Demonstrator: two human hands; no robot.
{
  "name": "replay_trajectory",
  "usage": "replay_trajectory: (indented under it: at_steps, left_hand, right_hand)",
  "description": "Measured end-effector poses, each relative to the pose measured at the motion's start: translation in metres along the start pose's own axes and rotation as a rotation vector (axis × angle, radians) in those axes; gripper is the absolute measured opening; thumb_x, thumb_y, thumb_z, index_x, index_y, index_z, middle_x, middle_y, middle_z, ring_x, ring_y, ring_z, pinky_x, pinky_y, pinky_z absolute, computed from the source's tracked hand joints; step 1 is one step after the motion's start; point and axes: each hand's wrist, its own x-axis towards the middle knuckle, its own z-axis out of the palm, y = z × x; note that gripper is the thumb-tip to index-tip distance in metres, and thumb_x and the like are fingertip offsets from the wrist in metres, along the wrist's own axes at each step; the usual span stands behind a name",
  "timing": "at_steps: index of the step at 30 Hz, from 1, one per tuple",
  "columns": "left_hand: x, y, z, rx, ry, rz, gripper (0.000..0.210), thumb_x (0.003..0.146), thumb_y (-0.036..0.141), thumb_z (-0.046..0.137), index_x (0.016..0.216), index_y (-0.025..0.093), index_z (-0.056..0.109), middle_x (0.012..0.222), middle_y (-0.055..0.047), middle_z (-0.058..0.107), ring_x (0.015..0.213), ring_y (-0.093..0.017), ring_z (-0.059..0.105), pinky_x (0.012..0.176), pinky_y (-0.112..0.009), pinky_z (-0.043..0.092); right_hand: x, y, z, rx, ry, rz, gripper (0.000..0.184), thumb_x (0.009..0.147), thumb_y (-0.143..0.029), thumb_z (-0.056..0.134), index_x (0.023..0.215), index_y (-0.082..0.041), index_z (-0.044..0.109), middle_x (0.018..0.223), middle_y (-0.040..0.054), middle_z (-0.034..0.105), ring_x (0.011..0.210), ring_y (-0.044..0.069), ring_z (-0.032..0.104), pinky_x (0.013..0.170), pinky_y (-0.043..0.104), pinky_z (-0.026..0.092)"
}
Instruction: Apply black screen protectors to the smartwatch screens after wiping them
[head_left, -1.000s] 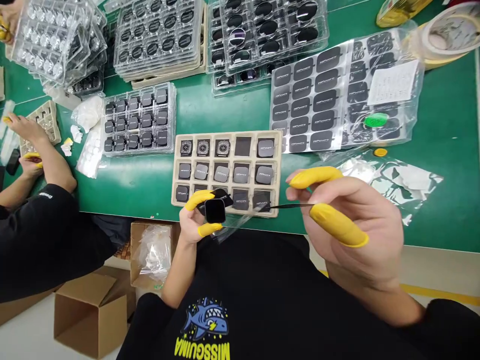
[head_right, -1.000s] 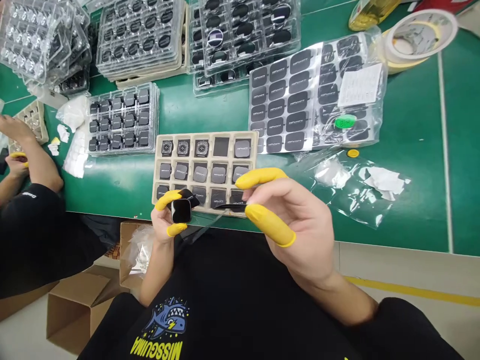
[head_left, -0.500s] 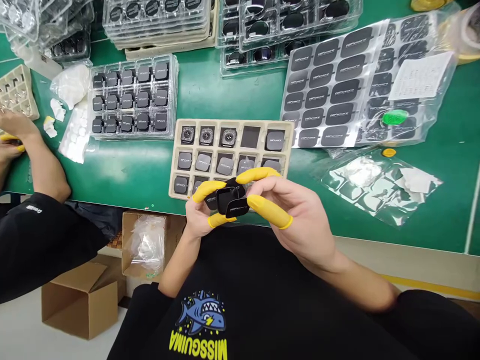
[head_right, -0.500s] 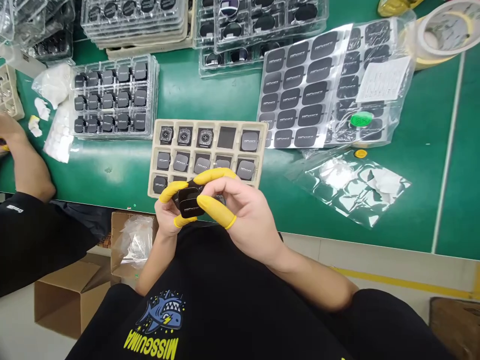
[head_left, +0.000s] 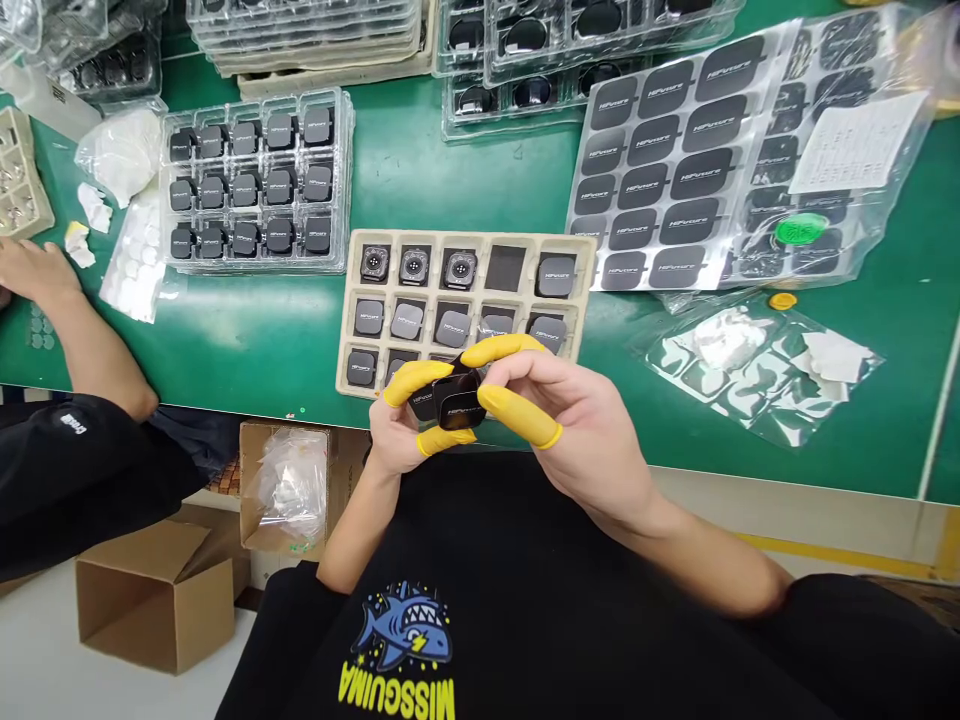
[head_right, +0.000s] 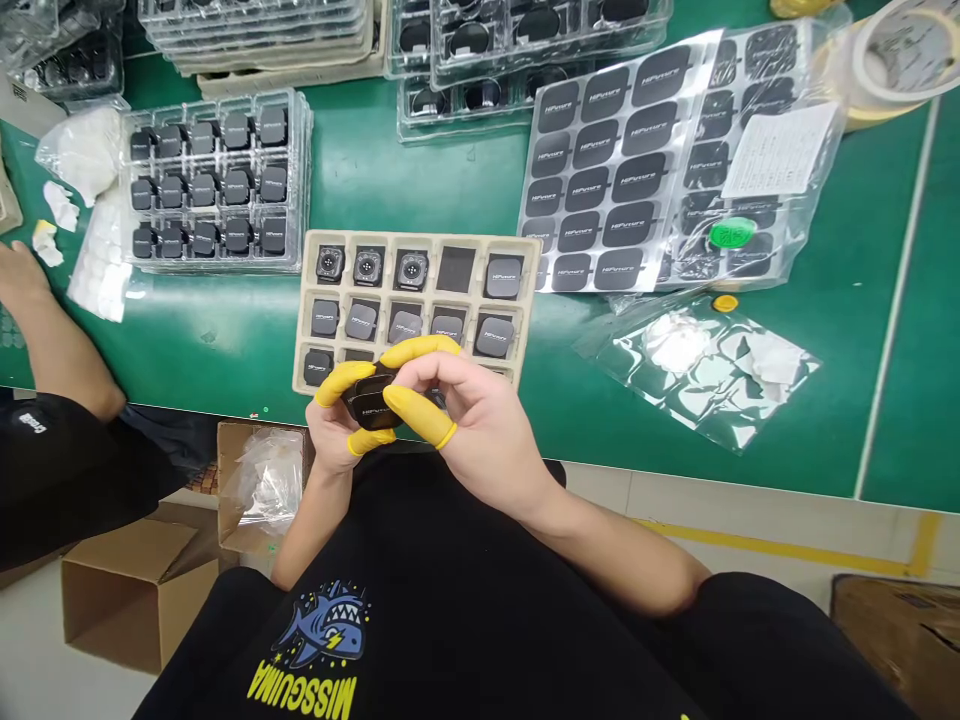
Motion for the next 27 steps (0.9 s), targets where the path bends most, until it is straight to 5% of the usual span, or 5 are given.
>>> replay_trajectory:
  at_steps: [27]
  left_hand:
    - [-0.0043,0.0001,-0.0032,0.006,0.001,-0.018,0.065,0.078,0.053,0.103,0.137,0.034,0.083,0.115,-0.004,0.084,0.104,-0.021,0.082,0.095,-0.033,0.067]
  right_hand:
    - [0.0023,0.0028,0.0029,-0.039,0.006,-0.032,0.029,0.095,-0.054,0.092,0.092,-0.028,0.081,0.112,0.0058,0.081,0.107,0.023,0.078,0.097,0.038,0.064]
